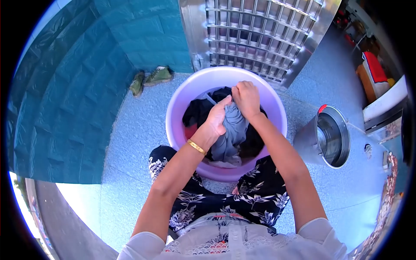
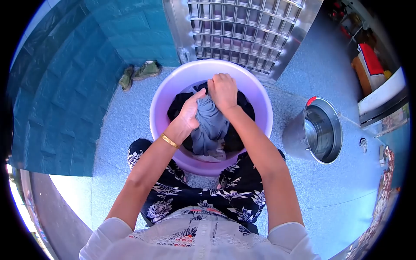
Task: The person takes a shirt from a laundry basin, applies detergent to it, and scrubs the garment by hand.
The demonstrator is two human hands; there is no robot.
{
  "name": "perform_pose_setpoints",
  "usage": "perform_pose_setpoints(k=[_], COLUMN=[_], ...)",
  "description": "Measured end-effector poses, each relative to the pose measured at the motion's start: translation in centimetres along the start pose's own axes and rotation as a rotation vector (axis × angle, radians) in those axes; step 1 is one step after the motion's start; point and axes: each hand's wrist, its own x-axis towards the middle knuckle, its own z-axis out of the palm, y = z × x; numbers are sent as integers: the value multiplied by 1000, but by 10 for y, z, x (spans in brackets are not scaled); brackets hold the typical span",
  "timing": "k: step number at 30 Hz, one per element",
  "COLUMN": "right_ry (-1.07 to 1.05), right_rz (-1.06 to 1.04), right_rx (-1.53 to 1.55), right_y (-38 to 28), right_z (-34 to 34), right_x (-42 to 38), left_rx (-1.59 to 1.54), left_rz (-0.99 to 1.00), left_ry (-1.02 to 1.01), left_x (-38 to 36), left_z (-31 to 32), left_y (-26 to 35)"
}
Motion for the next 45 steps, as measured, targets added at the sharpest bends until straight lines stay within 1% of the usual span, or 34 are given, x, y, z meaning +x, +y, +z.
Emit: perform_pose_setpoints(k=[1,2,3,5,6,8,9,10,11,12,13,14,16,17,18,20,21,23,25,26,27,28,29,31,32,34,35,36,38,39,41,42,44,45], right_ry=[-3,-12,-13,-828,-899,-993,-851,-699,-700,-498,-280,-144,33,34,49,68,69,65,17,-121,-273,-164,-201,-251,-311,-87,-130,-171,-135,-106,-22,-45,-182,35], right_rz=[40,73,67,390,427,532,606,676,675,720,752,784,761,758,791,829,852,872,733,587,449,54,-104,-176,-204,-77,1,146,102,71,23,22,-133,-229], right_rx=[224,445,440,903,859,911,1089,1260,1259,1474,1680,1743,1795,1795,1753,1713,1621,1471,1334,1185,1057,873,745,586,503,447,313,342,261,311,413,378,322,370], right_y=[2,4,6,8,6,0,5,11,17,23,28,33,44,47,49,49,43,17,-2,-2,-13,-32,-50,-85,-88,-55,-35,-27,-28,-33,-59,-83,-99,-84], right_z=[1,0,-4,-14,-15,-41,-43,-46,-47,-49,-53,-58,-66,-67,-67,-59,-48,-41,-28,-19,-19,-17,-20,-32,-33,6,16,14,18,19,15,-1,-15,3], right_x=[0,1,0,-6,-10,3,4,7,10,13,17,20,22,24,26,22,19,17,11,2,-4,-6,-12,-25,-29,-31,-22,-16,-18,-21,-29,-30,-37,-36], left_rx=[3,-11,-6,96,97,532,669,667,1058,1449,1626,1626,1385,822,581,325,326,-215,-271,-331,-332,-333,-365,-115,-118,-291,-110,-106,-109,-107,-293,-228,-267,-343], left_rz=[40,62,142,233,235,366,411,411,473,531,594,601,420,373,430,506,505,338,309,279,303,301,193,263,255,212,337,243,230,225,255,431,137,261], left_ry=[-14,-140,-94,-54,-59,-2,-34,-33,11,59,110,110,186,91,17,-105,-104,-107,-126,-143,-27,-23,-314,-141,-137,-502,175,168,125,127,-269,-433,-439,-578], left_x=[-8,-12,-8,-9,-9,-9,-14,-16,-17,-17,-12,-8,-8,-6,-14,-2,-3,-6,4,10,11,21,38,27,27,28,5,5,5,13,43,45,34,45], left_z=[11,12,12,12,11,6,11,8,3,-2,-8,-15,-18,-18,-5,-14,-10,1,-9,-14,-11,-28,-58,-50,-52,-57,-2,-4,-6,-19,-64,-73,-67,-77], left_y=[8,17,27,36,32,26,27,28,30,30,27,27,29,27,30,26,23,16,14,11,10,11,10,8,0,-17,-17,-18,-14,-14,-16,-27,2,-18])
